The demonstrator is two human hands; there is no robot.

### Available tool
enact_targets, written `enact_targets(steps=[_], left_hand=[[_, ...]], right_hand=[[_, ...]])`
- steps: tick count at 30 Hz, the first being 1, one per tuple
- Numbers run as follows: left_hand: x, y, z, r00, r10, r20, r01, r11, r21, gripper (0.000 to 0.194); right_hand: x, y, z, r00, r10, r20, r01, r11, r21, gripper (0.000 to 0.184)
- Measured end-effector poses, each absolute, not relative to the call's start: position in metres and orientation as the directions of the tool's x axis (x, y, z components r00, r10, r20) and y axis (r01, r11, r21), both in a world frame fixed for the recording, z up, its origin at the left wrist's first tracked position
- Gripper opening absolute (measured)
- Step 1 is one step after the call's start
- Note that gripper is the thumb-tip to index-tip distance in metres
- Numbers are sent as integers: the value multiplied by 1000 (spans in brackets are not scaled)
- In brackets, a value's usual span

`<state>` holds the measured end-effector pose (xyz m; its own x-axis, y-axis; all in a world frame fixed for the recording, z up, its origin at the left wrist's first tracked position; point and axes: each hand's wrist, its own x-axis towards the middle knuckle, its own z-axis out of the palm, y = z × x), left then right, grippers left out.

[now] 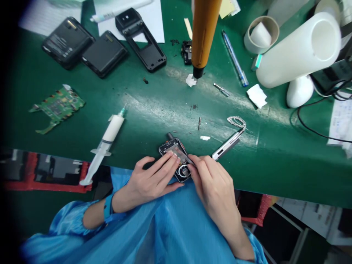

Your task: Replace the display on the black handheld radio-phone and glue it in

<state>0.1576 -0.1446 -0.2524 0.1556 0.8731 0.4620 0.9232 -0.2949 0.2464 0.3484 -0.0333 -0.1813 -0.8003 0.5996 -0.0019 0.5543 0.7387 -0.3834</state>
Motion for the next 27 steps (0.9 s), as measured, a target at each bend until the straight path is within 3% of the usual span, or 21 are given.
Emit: enact_targets(steps=[4, 13, 20, 22, 27], left_hand=[[161, -141, -250, 106, 870, 482, 913, -277, 299, 48], [167, -137, -246, 54, 851, 523, 913, -255, 319, 43], [163, -137, -248, 72, 852, 518, 909, -270, 318, 42], [162, -137, -250, 76, 855, 513, 906, -274, 322, 41], [159, -136, -250, 80, 858, 507, 898, -284, 337, 41]], right_hand=[[348, -34, -178, -776, 630, 27, 545, 692, -473, 35], [354, -24, -175, -643, 754, 132, 547, 573, -610, 13], [367, -32, -181, -345, 934, 88, 544, 275, -793, 12], [370, -30, -181, -351, 932, 91, 561, 287, -777, 13], [363, -18, -180, -607, 788, 105, 572, 525, -630, 8]])
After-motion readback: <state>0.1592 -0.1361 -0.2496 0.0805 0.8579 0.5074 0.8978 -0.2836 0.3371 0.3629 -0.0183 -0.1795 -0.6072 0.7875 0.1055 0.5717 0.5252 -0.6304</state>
